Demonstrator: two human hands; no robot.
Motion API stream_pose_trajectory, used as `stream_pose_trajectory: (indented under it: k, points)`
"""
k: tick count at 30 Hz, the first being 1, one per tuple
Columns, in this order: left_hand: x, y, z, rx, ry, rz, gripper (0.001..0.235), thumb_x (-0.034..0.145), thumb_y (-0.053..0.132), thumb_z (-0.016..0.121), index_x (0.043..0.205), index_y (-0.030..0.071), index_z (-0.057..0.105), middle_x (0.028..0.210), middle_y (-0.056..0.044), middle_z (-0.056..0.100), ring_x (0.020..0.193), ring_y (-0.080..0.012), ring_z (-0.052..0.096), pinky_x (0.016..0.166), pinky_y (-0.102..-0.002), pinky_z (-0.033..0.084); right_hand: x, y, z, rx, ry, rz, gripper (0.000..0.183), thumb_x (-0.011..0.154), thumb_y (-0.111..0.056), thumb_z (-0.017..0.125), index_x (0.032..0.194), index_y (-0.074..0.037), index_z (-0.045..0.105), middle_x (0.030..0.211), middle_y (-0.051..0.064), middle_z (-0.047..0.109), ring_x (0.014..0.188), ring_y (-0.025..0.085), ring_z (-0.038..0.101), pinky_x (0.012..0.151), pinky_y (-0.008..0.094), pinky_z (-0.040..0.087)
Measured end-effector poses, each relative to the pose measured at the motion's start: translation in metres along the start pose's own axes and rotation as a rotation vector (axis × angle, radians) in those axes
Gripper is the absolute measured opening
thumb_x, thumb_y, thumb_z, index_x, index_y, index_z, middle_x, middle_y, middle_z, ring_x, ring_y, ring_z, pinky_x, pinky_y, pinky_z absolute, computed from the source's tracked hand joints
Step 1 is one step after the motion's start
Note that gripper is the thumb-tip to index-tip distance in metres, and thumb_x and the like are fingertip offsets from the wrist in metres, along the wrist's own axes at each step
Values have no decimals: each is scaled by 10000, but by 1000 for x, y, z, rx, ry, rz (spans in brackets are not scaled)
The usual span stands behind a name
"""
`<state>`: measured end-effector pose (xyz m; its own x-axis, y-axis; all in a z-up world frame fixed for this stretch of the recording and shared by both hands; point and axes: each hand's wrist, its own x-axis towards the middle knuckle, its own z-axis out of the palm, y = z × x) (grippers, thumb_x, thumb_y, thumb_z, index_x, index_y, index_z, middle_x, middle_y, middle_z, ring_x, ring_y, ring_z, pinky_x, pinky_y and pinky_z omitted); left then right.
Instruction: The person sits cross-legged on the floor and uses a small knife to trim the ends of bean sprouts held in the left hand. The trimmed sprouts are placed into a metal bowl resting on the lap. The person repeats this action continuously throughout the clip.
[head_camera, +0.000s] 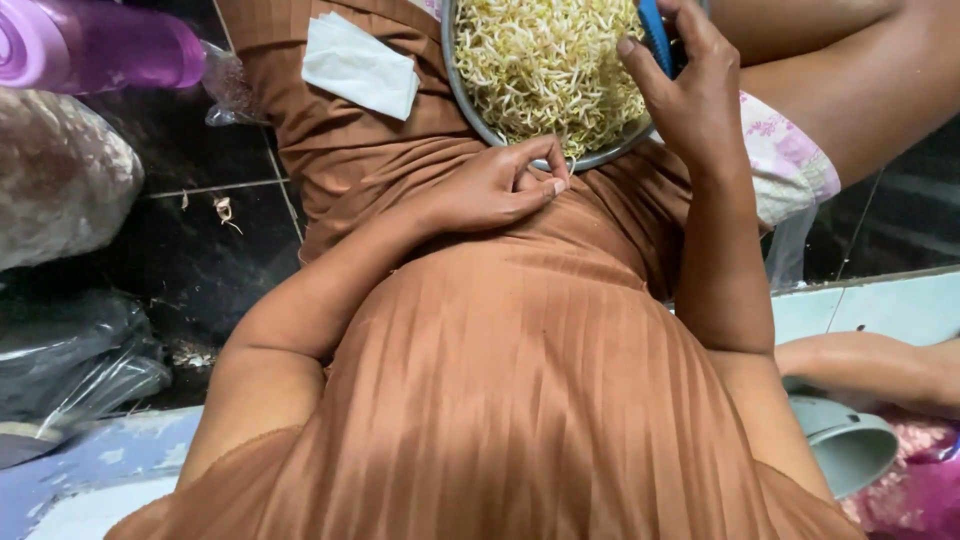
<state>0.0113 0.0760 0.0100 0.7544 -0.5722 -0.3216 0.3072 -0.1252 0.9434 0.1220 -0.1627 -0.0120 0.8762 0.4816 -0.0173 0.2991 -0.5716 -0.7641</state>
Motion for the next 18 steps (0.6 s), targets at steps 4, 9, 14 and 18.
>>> stream_pose_trajectory:
  k: [4, 9, 14, 18]
  points:
    - [1, 0, 0, -27, 1, -10, 79, 1069, 245, 532, 1036, 176, 510, 527, 97, 281, 514, -57, 230, 550, -245, 204, 19, -8, 10, 20, 53, -56, 66, 1110, -56, 664, 1169, -32, 682, 1099, 82, 708, 982, 168, 635, 800, 360, 477]
    - [1, -1, -1, 11, 28, -10, 93, 1064, 277, 536, 1030, 192, 520, 517, 99, 285, 500, -55, 238, 536, -240, 211, 32, 12, 23, -322, -60, -52, 239, 981, -61, 783, 1212, -26, 733, 1022, 219, 769, 894, 464, 698, 619, 521, 465]
    - [4, -10, 0, 56, 96, 14, 102, 1048, 299, 552, 1007, 206, 540, 562, 81, 300, 543, -54, 272, 612, -222, 287, 23, -31, 5, -80, -40, -71, 216, 1014, -10, 751, 1217, -33, 682, 1082, 161, 764, 989, 279, 735, 825, 389, 542]
    - [9, -18, 2, 43, 152, 42, 84, 1026, 297, 560, 1016, 217, 538, 647, 84, 427, 536, -37, 323, 855, -234, 473, -4, -76, -17, 275, -23, 21, 241, 1111, -97, 648, 1303, 47, 638, 1133, 127, 678, 1065, 207, 662, 958, 317, 560]
